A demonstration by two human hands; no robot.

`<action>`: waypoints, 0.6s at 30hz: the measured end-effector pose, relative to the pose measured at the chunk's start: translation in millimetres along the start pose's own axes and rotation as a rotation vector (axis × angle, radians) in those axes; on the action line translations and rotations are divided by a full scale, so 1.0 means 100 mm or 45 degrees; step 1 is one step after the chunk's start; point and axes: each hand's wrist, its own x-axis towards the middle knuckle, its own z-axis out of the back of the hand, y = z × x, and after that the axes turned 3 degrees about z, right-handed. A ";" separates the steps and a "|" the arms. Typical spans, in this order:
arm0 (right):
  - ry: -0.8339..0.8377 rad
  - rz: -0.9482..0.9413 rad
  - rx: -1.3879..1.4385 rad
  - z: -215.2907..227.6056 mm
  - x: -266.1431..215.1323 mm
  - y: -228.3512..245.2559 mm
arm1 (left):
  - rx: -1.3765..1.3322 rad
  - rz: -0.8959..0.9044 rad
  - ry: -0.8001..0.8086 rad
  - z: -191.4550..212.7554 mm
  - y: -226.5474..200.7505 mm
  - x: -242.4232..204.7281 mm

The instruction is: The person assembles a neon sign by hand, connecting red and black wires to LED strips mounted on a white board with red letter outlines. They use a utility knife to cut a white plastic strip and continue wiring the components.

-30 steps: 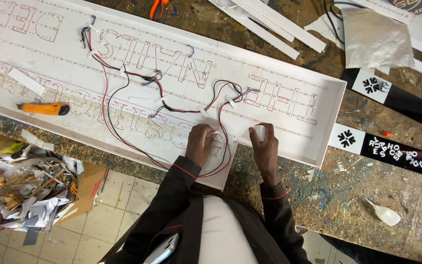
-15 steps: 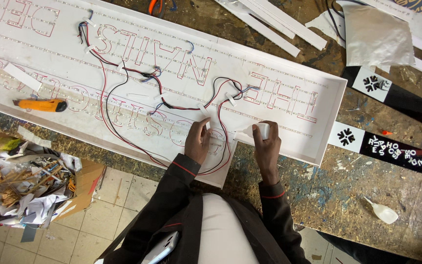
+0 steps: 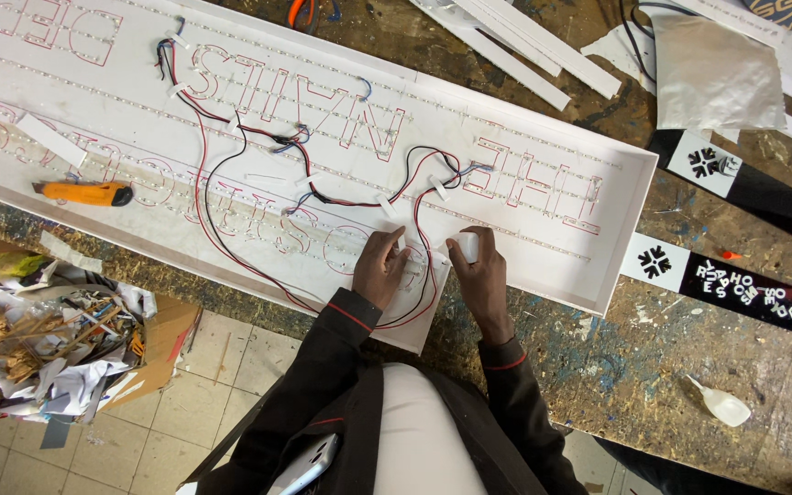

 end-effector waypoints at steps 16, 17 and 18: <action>-0.360 -0.031 0.242 0.14 0.14 -0.68 | -0.166 0.068 -0.157 0.04 -0.09 0.01; -0.358 -0.024 0.247 0.23 0.19 -0.70 | -0.140 0.060 -0.146 0.07 -0.07 0.03; -0.363 -0.020 0.251 0.34 0.23 -0.72 | -0.115 0.048 -0.127 0.09 -0.05 0.04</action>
